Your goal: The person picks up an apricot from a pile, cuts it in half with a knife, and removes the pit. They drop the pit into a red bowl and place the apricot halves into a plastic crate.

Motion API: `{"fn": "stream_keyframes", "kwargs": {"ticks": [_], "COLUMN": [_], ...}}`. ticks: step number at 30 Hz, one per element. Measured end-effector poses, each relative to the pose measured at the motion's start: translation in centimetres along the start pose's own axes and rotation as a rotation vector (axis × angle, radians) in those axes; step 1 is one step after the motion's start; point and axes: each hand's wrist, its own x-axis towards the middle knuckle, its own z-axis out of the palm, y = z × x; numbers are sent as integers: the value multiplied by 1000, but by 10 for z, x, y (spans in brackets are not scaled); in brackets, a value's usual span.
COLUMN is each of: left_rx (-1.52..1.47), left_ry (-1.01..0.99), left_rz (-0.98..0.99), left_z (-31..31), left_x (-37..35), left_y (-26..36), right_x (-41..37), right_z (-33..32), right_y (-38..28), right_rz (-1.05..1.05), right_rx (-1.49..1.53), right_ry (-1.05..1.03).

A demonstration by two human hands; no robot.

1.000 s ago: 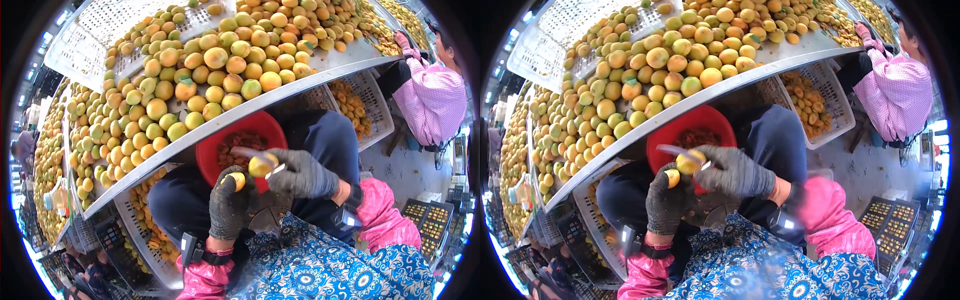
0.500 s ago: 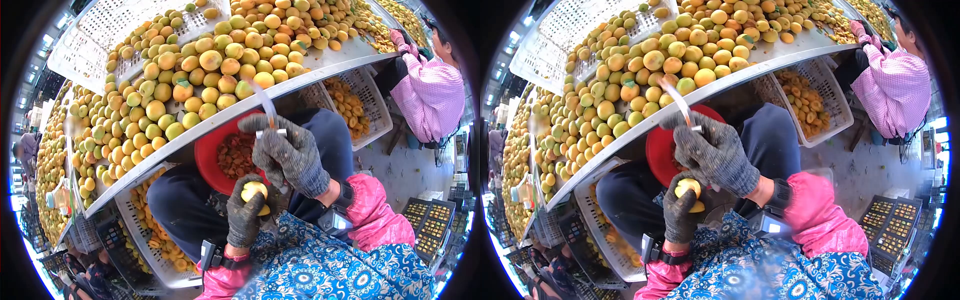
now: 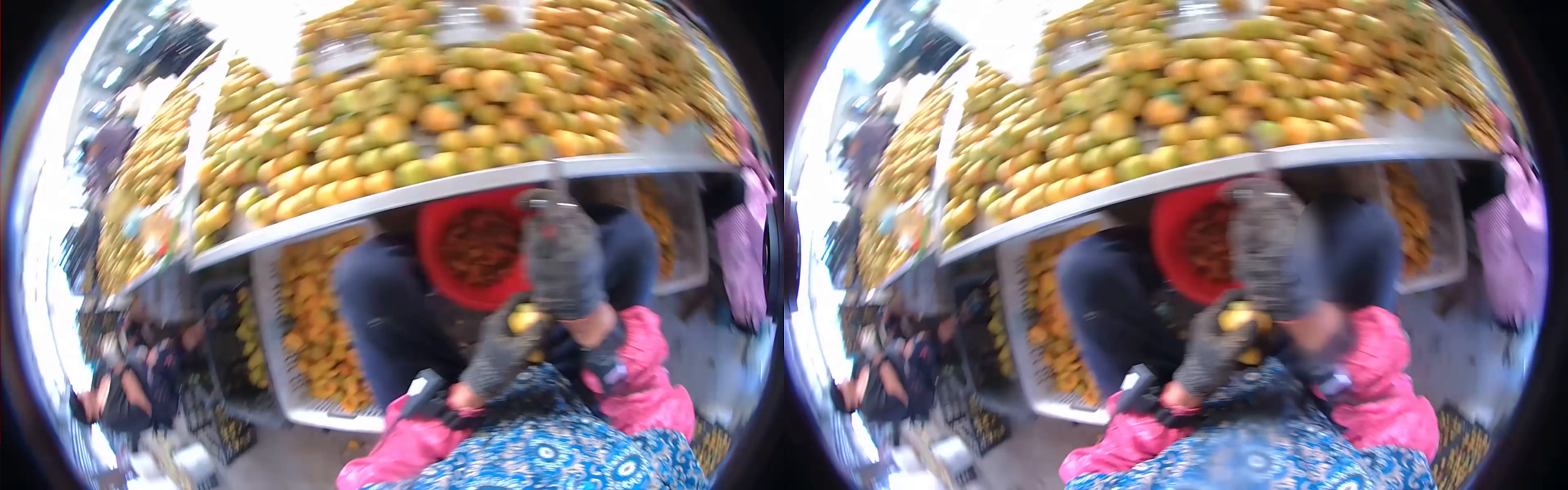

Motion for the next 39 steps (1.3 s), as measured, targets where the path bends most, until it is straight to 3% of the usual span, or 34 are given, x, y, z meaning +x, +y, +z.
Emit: {"fn": "stream_keyframes", "kwargs": {"ticks": [1, 2, 4, 5, 6, 8, 11, 14, 20, 26, 29, 39], "left_rx": [-87, -129, -61, -163, -137, -348, -514, -542, -390, -218, -108, 85], "left_ry": [11, -4, -60, -117, -79, -172, -207, -235, -153, 77, 128, 253], "left_rz": [46, 129, 162, 106, 159, 50, 108, 110, 329, 558, 573, 625], "left_z": [2, 4, 2, 1, 1, -9, -12, -19, -22, -21, -25, -49], "left_x": [4, 12, 15, 16, 14, 8, 17, 15, 17, 13, 8, 0], "left_y": [-11, -33, -36, -38, -30, -14, -31, -27, -21, -31, -29, -12], "right_x": [-1, 0, 3, 3, 3, 2, 5, 9, 13, 12, 11, 28], "right_z": [14, 32, 43, 44, 47, 62, 81, 83, 101, 107, 115, 126], "right_y": [-18, -41, -31, -29, -30, -34, -40, -29, -28, -24, -25, -14], "right_rz": [168, 378, 339, 340, 396, 363, 484, 483, 493, 559, 580, 629], "right_rx": [266, 250, -25, -123, -116, -59, 48, -2, -5, -18, -7, 44], "right_ry": [31, 50, -27, -79, -95, -123, -149, -141, -137, -116, -11, -19]}}
